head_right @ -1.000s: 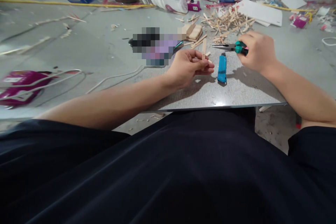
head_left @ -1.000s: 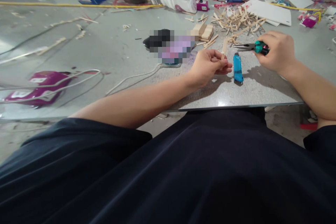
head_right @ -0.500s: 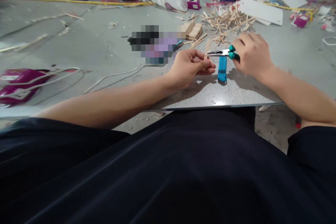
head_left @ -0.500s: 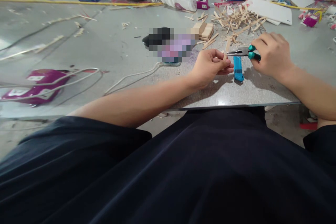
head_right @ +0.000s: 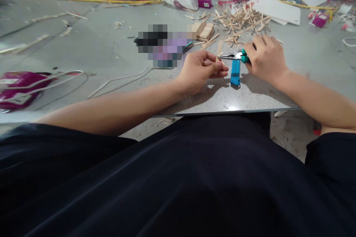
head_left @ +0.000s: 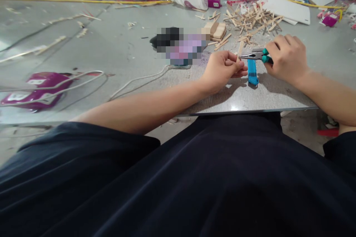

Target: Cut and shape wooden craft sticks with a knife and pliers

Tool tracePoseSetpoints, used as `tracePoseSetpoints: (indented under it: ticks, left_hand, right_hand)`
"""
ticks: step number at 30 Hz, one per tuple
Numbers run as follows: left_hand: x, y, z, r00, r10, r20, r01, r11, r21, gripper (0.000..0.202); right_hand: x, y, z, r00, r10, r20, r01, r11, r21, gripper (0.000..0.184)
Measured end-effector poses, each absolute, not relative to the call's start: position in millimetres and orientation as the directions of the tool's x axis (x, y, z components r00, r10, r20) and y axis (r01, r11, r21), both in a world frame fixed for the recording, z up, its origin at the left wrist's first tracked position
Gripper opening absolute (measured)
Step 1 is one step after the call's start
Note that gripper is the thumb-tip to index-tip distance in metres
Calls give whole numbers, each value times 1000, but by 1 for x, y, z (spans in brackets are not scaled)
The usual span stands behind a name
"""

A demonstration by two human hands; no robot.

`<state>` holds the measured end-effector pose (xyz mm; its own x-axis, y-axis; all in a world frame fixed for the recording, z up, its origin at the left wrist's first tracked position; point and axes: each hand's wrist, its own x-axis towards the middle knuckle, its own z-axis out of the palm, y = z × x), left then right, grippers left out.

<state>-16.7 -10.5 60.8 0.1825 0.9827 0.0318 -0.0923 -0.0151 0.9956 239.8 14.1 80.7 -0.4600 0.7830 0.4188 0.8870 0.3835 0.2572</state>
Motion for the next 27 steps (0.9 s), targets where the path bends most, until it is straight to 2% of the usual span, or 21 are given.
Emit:
tracePoseSetpoints:
  ticks: [5, 11, 14, 20, 27]
  left_hand:
    - [-20, -12, 61, 209, 978, -29, -18, 34, 999, 18]
    - [-21, -14, 62, 236, 970, -59, 32, 53, 998, 25]
    - [-21, -13, 62, 224, 974, -38, 23, 34, 999, 24]
    - [-21, -10, 63, 190, 981, -29, 20, 25, 999, 20]
    - [-20, -12, 61, 215, 976, -17, 15, 14, 1000, 19]
  right_hand:
    - [243, 15, 84, -455, 799, 394, 890, 422, 173, 33]
    - [256, 27, 82, -400, 761, 511, 904, 418, 86, 40]
    - [263, 31, 91, -385, 765, 517, 907, 418, 56, 44]
    - [260, 27, 101, -474, 758, 448, 869, 485, 99, 43]
    - [251, 23, 90, -487, 756, 437, 871, 459, 177, 38]
